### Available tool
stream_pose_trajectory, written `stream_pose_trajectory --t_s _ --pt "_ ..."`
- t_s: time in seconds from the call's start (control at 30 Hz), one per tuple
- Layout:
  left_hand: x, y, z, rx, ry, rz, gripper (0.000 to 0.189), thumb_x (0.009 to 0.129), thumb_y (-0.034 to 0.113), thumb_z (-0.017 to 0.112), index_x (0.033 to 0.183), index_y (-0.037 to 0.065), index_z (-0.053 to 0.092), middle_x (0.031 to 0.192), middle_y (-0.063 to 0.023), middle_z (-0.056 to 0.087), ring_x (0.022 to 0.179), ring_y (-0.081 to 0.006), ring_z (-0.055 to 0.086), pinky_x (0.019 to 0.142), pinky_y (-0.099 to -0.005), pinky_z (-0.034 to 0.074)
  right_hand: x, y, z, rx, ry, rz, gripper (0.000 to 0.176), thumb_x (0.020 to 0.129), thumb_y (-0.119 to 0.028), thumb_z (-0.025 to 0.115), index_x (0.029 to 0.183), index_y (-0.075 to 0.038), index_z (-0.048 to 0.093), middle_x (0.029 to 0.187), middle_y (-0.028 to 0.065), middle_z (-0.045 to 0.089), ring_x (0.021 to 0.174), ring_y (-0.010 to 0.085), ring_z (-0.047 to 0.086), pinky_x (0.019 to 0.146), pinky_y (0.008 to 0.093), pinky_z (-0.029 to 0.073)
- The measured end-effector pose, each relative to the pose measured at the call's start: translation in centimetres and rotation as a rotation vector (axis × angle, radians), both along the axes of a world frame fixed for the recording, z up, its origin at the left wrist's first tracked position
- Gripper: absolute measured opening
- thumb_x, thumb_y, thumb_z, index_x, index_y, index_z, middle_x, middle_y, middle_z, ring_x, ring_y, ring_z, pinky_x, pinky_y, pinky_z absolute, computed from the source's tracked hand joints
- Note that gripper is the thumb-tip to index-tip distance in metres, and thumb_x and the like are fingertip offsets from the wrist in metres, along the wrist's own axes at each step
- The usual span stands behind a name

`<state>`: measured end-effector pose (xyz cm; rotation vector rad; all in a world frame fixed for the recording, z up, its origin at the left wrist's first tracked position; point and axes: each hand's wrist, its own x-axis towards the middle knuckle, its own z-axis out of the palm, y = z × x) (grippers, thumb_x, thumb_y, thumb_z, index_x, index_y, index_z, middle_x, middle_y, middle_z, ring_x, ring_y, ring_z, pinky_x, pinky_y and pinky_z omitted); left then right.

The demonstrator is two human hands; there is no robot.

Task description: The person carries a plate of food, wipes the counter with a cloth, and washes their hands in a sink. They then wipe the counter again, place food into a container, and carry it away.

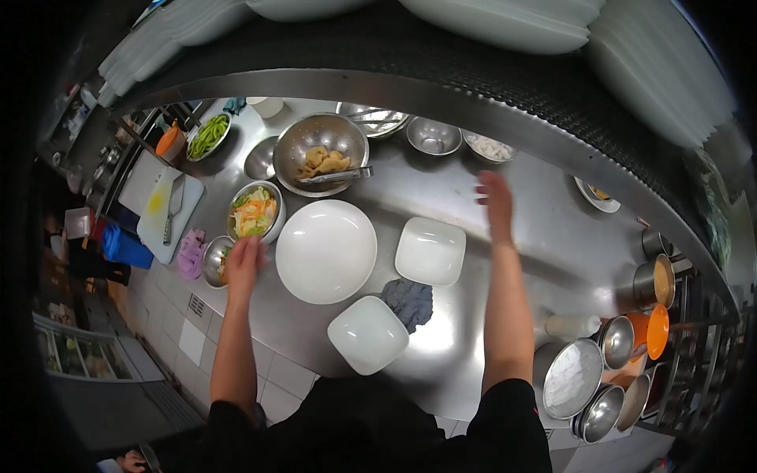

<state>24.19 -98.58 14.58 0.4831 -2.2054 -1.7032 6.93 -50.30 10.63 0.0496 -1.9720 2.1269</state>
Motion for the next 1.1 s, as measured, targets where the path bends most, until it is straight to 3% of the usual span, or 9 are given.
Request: stream_pose_trajectory --t_s 0.17,0.37,0.43,0.57,0.63,0.83,0.93,1.03,1.1 --pt "-9.7 -0.9 -0.4 0.016 0.066 -0.123 0.026 0.093 0.029 0.055 0.108 0.008 0.058 0.087 -0.0027 0.062 0.062 -0.0067 0.055 0.050 -0.0205 0.041 0.9 -16.7 3.4 0.951 0.258 0.057 0.040 0.083 -0.027 0.062 0.120 -0.012 0.056 0.124 0.0129 0.052 0.116 0.0301 0.049 0.097 0.0386 0.040" --pt "-17.3 -4.8 -2.1 -0.237 -0.033 -0.075 0.047 0.088 0.035 0.059 0.120 0.003 0.051 0.089 -0.0069 0.061 0.063 -0.0131 0.058 0.049 -0.0255 0.043 -1.0 -25.1 3.9 1.427 0.143 0.036 0.043 0.083 -0.032 0.061 0.121 -0.013 0.054 0.123 0.0152 0.053 0.110 0.0304 0.053 0.091 0.0395 0.044" --pt "-20.2 -6.2 -3.1 -0.240 -0.067 -0.096 0.056 0.086 0.037 0.060 0.125 -0.001 0.046 0.086 -0.0103 0.063 0.061 -0.0162 0.061 0.047 -0.0289 0.047 -1.3 -26.0 5.1 1.490 -0.163 0.354 0.037 0.083 -0.032 0.061 0.113 -0.011 0.056 0.112 0.0137 0.059 0.101 0.0308 0.058 0.084 0.0407 0.047" --pt "-21.3 -5.9 0.2 -0.239 -0.324 -0.273 0.051 0.085 0.036 0.058 0.115 -0.004 0.050 0.074 -0.0158 0.064 0.061 -0.0239 0.066 0.052 -0.0357 0.052 1.7 -25.5 8.4 1.453 -0.145 0.334 0.029 0.082 -0.030 0.063 0.099 -0.007 0.056 0.089 0.0150 0.063 0.087 0.0327 0.061 0.075 0.0427 0.047" --pt "-23.3 -6.2 -0.6 -0.260 -0.326 -0.356 0.039 0.084 0.029 0.058 0.105 -0.004 0.051 0.072 -0.0141 0.063 0.056 -0.0208 0.065 0.041 -0.0299 0.049 3.8 -24.0 10.0 1.390 -0.178 0.230 0.030 0.082 -0.031 0.063 0.096 -0.006 0.056 0.085 0.0155 0.063 0.083 0.0334 0.061 0.073 0.0426 0.047" --pt "-24.1 -6.0 -0.7 -0.115 -0.098 -0.340 0.027 0.082 0.020 0.056 0.090 -0.005 0.052 0.074 -0.0173 0.062 0.055 -0.0272 0.064 0.045 -0.0348 0.055 7.7 -20.7 11.0 1.129 -0.300 -0.172 0.038 0.083 -0.038 0.065 0.093 -0.004 0.053 0.074 0.0159 0.059 0.071 0.0311 0.059 0.066 0.0391 0.045" --pt "-23.9 -6.4 -0.3 -0.084 0.013 -0.359 0.024 0.083 0.018 0.055 0.085 -0.005 0.052 0.073 -0.0181 0.060 0.053 -0.0248 0.063 0.040 -0.0341 0.052 11.3 -18.6 10.7 0.863 -0.260 -0.414 0.040 0.085 -0.040 0.065 0.101 -0.005 0.053 0.076 0.0119 0.058 0.071 0.0248 0.058 0.066 0.0379 0.045" --pt "-21.6 -5.3 3.0 0.005 0.068 -0.360 0.020 0.083 0.016 0.054 0.083 -0.004 0.051 0.068 -0.0144 0.057 0.052 -0.0212 0.061 0.040 -0.0316 0.052 15.4 -16.2 10.9 0.027 -0.136 -0.279 0.050 0.085 -0.031 0.067 0.119 0.000 0.048 0.080 0.0032 0.055 0.066 0.0118 0.049 0.055 0.0263 0.041" --pt "-20.1 -3.7 5.3 -0.041 0.056 -0.408 0.019 0.082 0.016 0.054 0.083 -0.003 0.051 0.068 -0.0135 0.058 0.054 -0.0212 0.062 0.042 -0.0327 0.051 18.1 -14.7 11.4 -0.048 -0.186 -0.234 0.055 0.084 -0.028 0.068 0.124 0.003 0.045 0.076 0.0019 0.052 0.064 0.0086 0.046 0.053 0.0218 0.037"
